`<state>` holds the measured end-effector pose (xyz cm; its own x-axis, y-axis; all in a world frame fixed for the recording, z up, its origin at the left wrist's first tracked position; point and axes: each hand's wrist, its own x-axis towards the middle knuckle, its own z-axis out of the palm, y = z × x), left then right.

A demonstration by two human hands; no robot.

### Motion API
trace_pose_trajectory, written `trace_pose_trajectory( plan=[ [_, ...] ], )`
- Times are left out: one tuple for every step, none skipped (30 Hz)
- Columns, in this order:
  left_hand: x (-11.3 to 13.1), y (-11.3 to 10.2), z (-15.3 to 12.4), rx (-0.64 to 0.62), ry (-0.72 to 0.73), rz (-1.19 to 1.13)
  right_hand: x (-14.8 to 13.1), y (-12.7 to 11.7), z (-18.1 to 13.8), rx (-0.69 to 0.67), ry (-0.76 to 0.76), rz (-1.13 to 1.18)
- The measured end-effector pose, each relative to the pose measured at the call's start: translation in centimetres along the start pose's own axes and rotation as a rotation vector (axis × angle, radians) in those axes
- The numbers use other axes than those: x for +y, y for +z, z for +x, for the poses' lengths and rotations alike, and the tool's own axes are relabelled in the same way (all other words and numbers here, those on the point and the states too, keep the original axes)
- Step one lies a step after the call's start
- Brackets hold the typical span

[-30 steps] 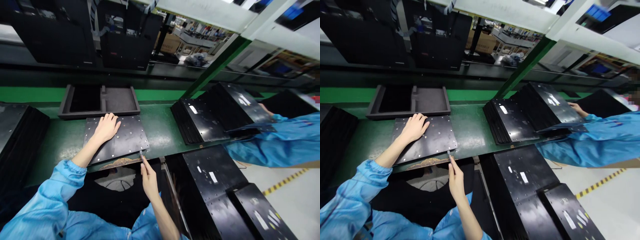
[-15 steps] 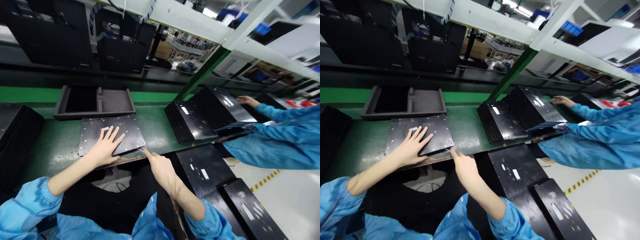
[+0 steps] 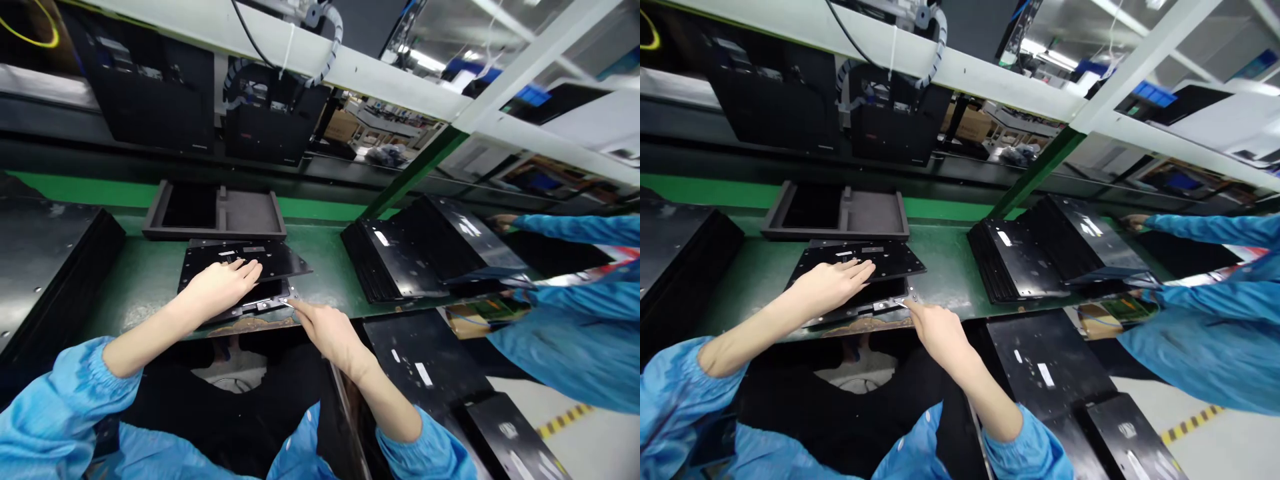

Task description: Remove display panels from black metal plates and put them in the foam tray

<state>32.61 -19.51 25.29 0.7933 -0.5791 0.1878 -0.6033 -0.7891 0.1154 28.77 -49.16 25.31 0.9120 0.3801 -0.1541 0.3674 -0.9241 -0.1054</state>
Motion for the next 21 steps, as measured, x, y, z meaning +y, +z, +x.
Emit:
trace_pose_trajectory(
  plan=[
    [0.0,-0.7,0.5,-0.01,-0.002,0.01,-0.5,0.2,0.8,0.034,-0.041,0.072],
    [0.0,-1.3,0.9,-0.022,-0.002,0.032,-1.1,0.4,1.7,0.058,-0.09,0.134],
    [0.0,-1.9,1.3,-0.032,-0.002,0.058,-1.7,0.7,2.9,0.068,-0.147,0.181],
    [0.0,-2.3,1.6,-0.04,0.001,0.081,-2.4,1.1,4.1,0.066,-0.207,0.211],
    [0.0,-2.7,1.8,-0.044,0.004,0.099,-2.9,1.5,5.3,0.057,-0.259,0.226],
    [0.0,-3.0,1.9,-0.045,0.009,0.112,-3.3,1.9,6.5,0.046,-0.304,0.231],
    [-0.1,-3.3,2.0,-0.046,0.016,0.122,-3.4,2.3,7.6,0.038,-0.342,0.232],
    [-0.1,-3.4,2.0,-0.047,0.023,0.135,-3.4,2.7,8.7,0.032,-0.381,0.233],
    [-0.1,-3.5,1.9,-0.048,0.031,0.148,-3.1,3.0,9.6,0.027,-0.423,0.239],
    [-0.1,-3.6,1.8,-0.048,0.037,0.159,-2.8,3.2,10.4,0.025,-0.467,0.251],
    [-0.2,-3.6,1.8,-0.046,0.042,0.168,-2.4,3.4,11.1,0.023,-0.508,0.267],
    [-0.2,-3.5,1.7,-0.042,0.046,0.174,-2.0,3.5,11.8,0.024,-0.538,0.28],
    [-0.2,-3.4,1.7,-0.036,0.047,0.177,-1.7,3.6,12.4,0.028,-0.555,0.286],
    [-0.3,-3.4,1.7,-0.029,0.049,0.176,-1.5,3.5,12.9,0.039,-0.562,0.278],
    [-0.3,-3.3,1.7,-0.022,0.049,0.173,-1.3,3.4,13.3,0.059,-0.566,0.252],
    [-0.3,-3.3,1.8,-0.016,0.05,0.17,-1.3,3.4,13.5,0.087,-0.584,0.207],
    [-0.3,-3.3,1.8,-0.013,0.053,0.171,-1.4,3.3,13.6,0.124,-0.629,0.145],
    [-0.4,-3.3,1.8,-0.015,0.058,0.176,-1.6,3.2,13.5,0.171,-0.702,0.069],
    [-0.5,-3.4,1.8,-0.018,0.061,0.187,-1.9,3.2,13.3,0.227,-0.795,-0.017],
    [-0.5,-3.4,1.8,-0.023,0.064,0.201,-2.1,3.1,13.1,0.294,-0.89,-0.104],
    [-0.6,-3.5,1.8,-0.025,0.065,0.213,-2.4,3.1,12.8,0.373,-0.964,-0.186]
  ],
)
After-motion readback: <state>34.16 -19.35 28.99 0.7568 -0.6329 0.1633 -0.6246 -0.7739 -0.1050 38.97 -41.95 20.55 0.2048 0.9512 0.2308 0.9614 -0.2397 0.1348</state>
